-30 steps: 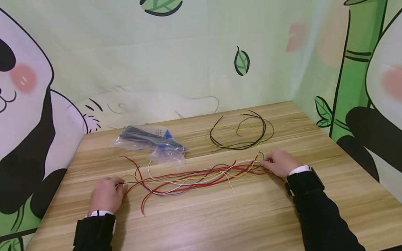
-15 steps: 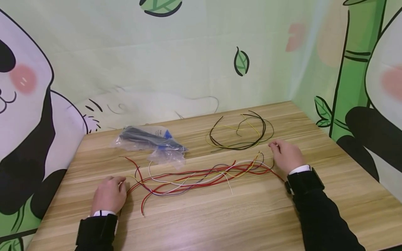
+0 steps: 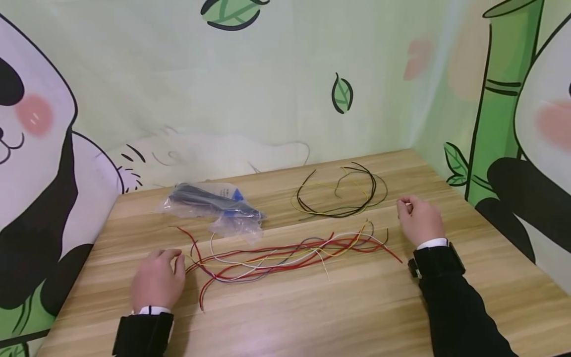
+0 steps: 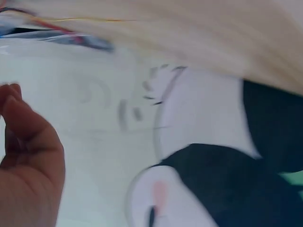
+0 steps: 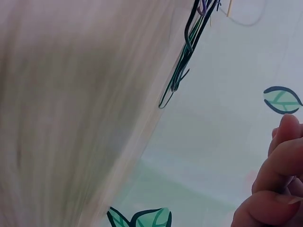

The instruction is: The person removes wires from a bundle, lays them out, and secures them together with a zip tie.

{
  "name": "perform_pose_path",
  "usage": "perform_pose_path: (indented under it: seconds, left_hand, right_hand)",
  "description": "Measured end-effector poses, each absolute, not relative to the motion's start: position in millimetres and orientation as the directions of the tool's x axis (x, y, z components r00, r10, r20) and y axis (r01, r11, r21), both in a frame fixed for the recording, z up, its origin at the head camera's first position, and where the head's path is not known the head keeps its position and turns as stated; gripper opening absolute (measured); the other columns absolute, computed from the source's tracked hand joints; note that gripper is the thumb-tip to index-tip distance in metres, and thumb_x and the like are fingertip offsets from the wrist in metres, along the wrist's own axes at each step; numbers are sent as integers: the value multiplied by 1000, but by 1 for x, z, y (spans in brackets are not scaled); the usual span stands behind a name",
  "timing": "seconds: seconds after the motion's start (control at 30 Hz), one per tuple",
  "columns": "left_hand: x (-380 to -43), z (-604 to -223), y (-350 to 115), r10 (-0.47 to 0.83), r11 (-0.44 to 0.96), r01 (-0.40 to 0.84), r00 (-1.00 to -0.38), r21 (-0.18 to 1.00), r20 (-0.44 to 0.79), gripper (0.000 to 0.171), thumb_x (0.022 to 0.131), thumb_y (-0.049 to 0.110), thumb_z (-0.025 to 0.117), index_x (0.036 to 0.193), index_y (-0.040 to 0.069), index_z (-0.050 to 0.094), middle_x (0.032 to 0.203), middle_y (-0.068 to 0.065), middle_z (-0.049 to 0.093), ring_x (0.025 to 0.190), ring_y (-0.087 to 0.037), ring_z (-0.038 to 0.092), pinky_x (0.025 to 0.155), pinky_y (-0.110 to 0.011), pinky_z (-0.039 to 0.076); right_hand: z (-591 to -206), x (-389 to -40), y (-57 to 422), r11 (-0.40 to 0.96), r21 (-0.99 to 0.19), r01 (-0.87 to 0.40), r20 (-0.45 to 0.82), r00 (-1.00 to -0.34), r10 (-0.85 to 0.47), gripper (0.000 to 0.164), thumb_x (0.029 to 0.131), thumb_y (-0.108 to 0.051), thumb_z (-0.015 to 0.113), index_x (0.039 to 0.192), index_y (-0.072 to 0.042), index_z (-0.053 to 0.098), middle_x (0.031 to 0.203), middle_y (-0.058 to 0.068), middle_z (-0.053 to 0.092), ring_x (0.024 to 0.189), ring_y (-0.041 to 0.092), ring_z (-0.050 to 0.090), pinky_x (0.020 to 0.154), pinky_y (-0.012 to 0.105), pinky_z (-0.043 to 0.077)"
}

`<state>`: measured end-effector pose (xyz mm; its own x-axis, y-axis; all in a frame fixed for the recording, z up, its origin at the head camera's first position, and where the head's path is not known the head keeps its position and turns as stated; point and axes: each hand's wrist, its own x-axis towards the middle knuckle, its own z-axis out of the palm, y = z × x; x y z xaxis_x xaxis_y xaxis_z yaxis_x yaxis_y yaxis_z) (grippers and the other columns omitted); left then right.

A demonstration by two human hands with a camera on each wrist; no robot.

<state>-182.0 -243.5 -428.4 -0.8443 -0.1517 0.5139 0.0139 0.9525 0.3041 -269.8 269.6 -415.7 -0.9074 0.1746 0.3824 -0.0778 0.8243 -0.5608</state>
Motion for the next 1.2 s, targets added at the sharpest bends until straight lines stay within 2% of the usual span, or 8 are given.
perform_pose_path:
  seconds: [0.2,0.37,0.47,0.63,0.8,1.0,1.2]
  left_hand:
    - [-176,-430,-199,27,966,199,-717,167,697,10,82,10,74,89,2,76,85,-16,72,77,-36,69,62,-49,55]
    - [-172,-437,-167,177,946,322,-637,50,750,9,80,12,77,85,4,75,78,-10,70,69,-28,66,58,-39,54]
    - [-171,-442,-155,225,934,357,-610,11,760,8,79,13,76,84,7,74,78,-7,70,68,-25,66,57,-36,53]
    - [-169,-451,-144,262,919,395,-607,-1,750,6,80,13,76,80,9,73,77,-4,69,70,-24,66,63,-35,53]
    - [-171,-455,-141,283,908,419,-607,-3,743,5,82,15,76,80,11,72,80,-4,70,72,-23,66,66,-35,54]
    - [-173,-453,-142,287,902,432,-599,-1,748,5,82,14,74,80,10,72,80,-3,71,71,-23,65,64,-35,53]
    - [-173,-454,-144,284,905,425,-603,-2,746,5,81,14,76,79,11,72,77,-2,69,69,-21,64,62,-34,52]
  right_hand:
    - [-418,-270,264,843,-530,-90,398,-905,153,28,102,-20,57,109,4,70,89,22,73,73,33,66,62,39,48]
    - [-415,-273,256,866,-482,-133,377,-923,68,28,101,-24,58,107,0,71,89,18,72,74,30,66,62,38,47]
    - [-413,-278,251,883,-436,-173,361,-933,-4,25,100,-23,60,104,-1,72,88,15,73,74,28,65,63,39,48]
    - [-410,-290,249,920,-332,-208,291,-950,-110,19,97,-21,64,102,-4,73,91,14,74,77,28,68,67,44,52]
    - [-406,-310,250,947,-197,-253,195,-957,-214,15,94,-20,68,98,-8,75,91,11,75,77,26,67,68,44,53]
    - [-406,-334,236,923,-38,-384,100,-920,-379,10,93,-17,68,92,-11,76,86,7,74,74,20,66,68,41,55]
    - [-407,-342,191,862,9,-506,49,-861,-506,9,92,-20,71,88,-13,75,82,2,73,69,15,63,63,37,53]
